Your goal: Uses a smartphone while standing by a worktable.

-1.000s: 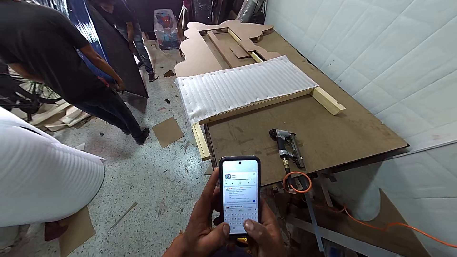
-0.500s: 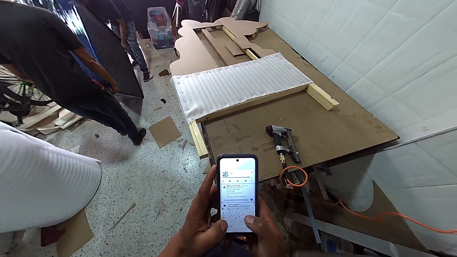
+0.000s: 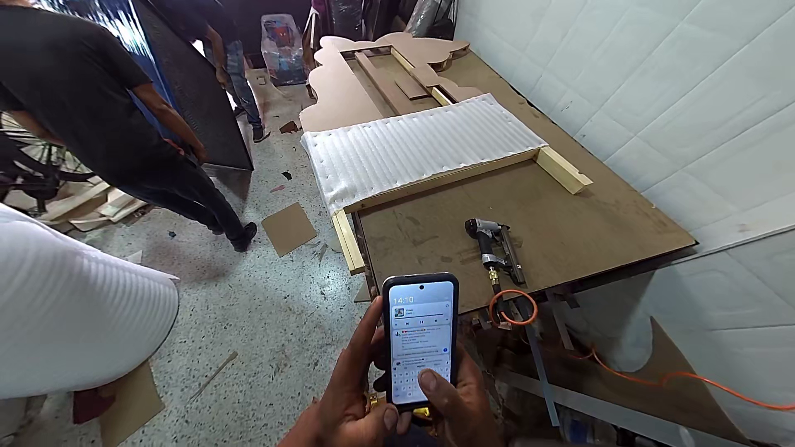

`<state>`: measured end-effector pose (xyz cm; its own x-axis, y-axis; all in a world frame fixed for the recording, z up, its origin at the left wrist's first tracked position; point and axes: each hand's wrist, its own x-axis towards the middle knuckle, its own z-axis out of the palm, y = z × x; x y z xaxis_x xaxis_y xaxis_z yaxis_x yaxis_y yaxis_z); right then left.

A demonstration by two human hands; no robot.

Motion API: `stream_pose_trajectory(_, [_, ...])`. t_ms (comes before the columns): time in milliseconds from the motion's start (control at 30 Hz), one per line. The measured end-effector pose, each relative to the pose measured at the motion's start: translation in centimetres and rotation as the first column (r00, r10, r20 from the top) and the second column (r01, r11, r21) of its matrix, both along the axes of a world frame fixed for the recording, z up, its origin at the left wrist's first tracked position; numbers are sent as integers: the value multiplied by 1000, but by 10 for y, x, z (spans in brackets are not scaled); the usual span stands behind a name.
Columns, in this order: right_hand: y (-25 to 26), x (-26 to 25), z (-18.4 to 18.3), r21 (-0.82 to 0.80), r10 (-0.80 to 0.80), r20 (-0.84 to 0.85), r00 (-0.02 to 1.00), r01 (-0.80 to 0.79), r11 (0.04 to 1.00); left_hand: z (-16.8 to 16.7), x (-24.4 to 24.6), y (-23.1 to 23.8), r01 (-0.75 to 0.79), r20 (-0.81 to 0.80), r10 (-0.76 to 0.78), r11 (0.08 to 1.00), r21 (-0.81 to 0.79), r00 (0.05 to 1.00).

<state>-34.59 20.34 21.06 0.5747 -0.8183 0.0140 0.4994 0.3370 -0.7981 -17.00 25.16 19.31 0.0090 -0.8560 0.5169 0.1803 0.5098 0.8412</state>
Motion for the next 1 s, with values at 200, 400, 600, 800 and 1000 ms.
stream_pose_trajectory(200, [-1,-7,-8,6,124,191,974,-128,992,3,-1,0,-23,-9,23,1000,9,1000])
stream_pose_trajectory(400, [-1,-10,-8,37,125,201,972,-135,990,1,-5,0,-51,-63,53,998,31,997])
stream_pose_trajectory(600, [1,-9,-7,53,68,138,988,-76,996,2,-8,-1,-58,-79,61,998,35,995])
stream_pose_trajectory(800, [4,-7,-6,-9,42,82,996,-42,999,3,-12,1,-124,-76,128,991,50,989])
stream_pose_trajectory(1000, [6,-11,2,-174,80,-90,993,-95,980,5,-9,3,-121,-93,128,990,74,987])
